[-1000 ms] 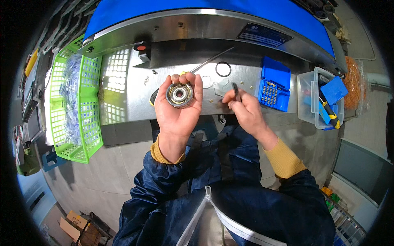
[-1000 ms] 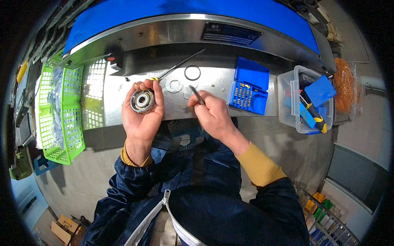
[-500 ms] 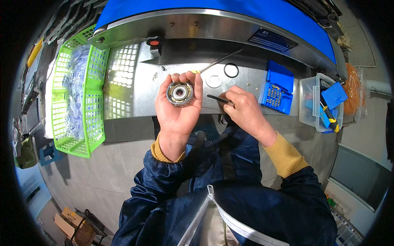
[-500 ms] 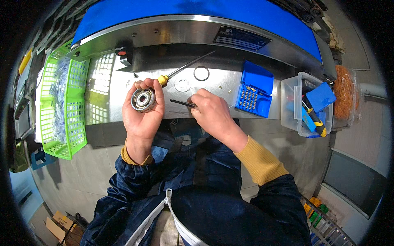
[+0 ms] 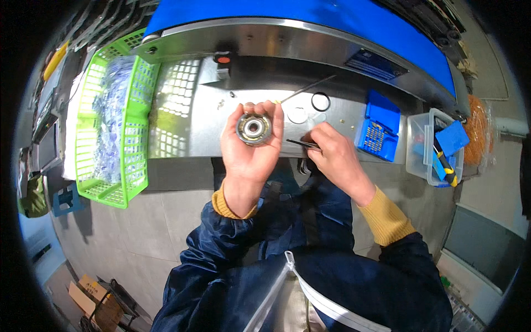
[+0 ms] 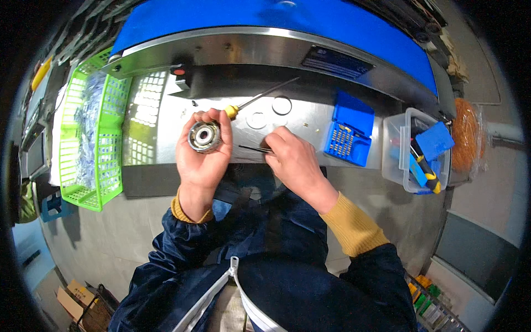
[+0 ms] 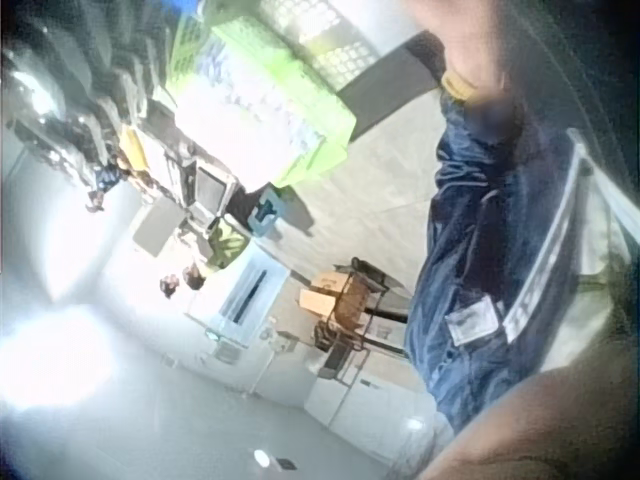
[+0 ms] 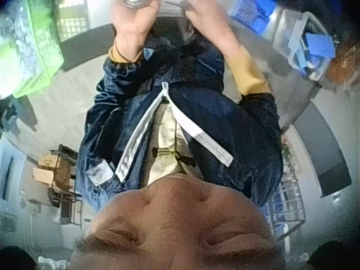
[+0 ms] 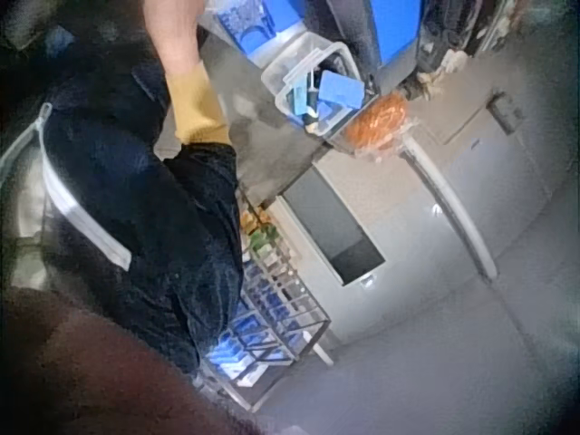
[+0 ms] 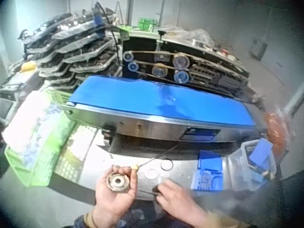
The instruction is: The person holds a cylindrical mechanical component and uses a small metal tool to manipulate internal parts. They repeatedly insert and adjust small pieces inside the component, then place a flat metal piece into the opening.
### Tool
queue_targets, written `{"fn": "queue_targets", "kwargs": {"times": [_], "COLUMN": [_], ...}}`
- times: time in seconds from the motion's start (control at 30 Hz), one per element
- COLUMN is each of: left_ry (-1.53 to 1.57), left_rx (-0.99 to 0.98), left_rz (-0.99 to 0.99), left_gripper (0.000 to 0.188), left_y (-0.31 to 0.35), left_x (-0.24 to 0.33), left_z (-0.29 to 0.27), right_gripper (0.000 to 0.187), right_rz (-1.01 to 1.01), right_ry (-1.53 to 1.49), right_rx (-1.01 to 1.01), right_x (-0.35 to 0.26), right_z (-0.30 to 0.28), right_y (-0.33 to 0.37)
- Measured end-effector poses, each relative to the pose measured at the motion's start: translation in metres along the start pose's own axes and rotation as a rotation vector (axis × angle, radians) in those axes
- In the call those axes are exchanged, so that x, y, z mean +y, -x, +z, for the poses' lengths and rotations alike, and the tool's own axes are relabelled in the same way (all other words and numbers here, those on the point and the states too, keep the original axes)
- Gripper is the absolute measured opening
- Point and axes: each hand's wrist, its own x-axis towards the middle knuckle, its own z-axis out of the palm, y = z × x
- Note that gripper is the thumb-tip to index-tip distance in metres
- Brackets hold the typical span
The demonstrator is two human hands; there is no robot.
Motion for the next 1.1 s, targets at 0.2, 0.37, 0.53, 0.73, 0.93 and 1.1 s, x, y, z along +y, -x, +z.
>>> {"fn": "queue_targets", "kwargs": {"times": [0.2, 0.37, 0.53, 0.73, 0.93, 1.1], "left_ry": [0.031, -0.001, -0.028, -0.048, -0.089, -0.124], "left_rx": [0.015, 0.046, 0.011, 0.039, 0.031, 0.040], "left_rz": [-0.011, 0.005, 0.014, 0.019, 0.050, 0.067], "left_gripper": [0.025, 0.025, 0.023, 0.025, 0.025, 0.025], "left_y": [-0.001, -0.007, -0.009, -0.010, -0.008, -0.008], "left_x": [-0.005, -0.013, -0.020, -0.022, -0.027, -0.030], "left_z": [0.004, 0.003, 0.000, -0.002, 0.001, 0.004], "right_gripper": [0.014, 0.013, 0.015, 0.023, 0.027, 0.029], "right_rz": [0.194, 0.287, 0.209, 0.148, 0.099, 0.091], "right_ry": [-0.352, -0.748, -0.648, -0.485, -0.376, -0.344], "right_rx": [0.172, 0.162, 0.164, 0.234, 0.255, 0.256], "right_x": [-0.015, -0.045, -0.061, -0.067, -0.069, -0.071], "right_z": [-0.004, -0.014, -0.009, -0.008, -0.008, -0.008], "right_y": [-0.001, 0.005, -0.005, -0.010, -0.013, -0.014]}}
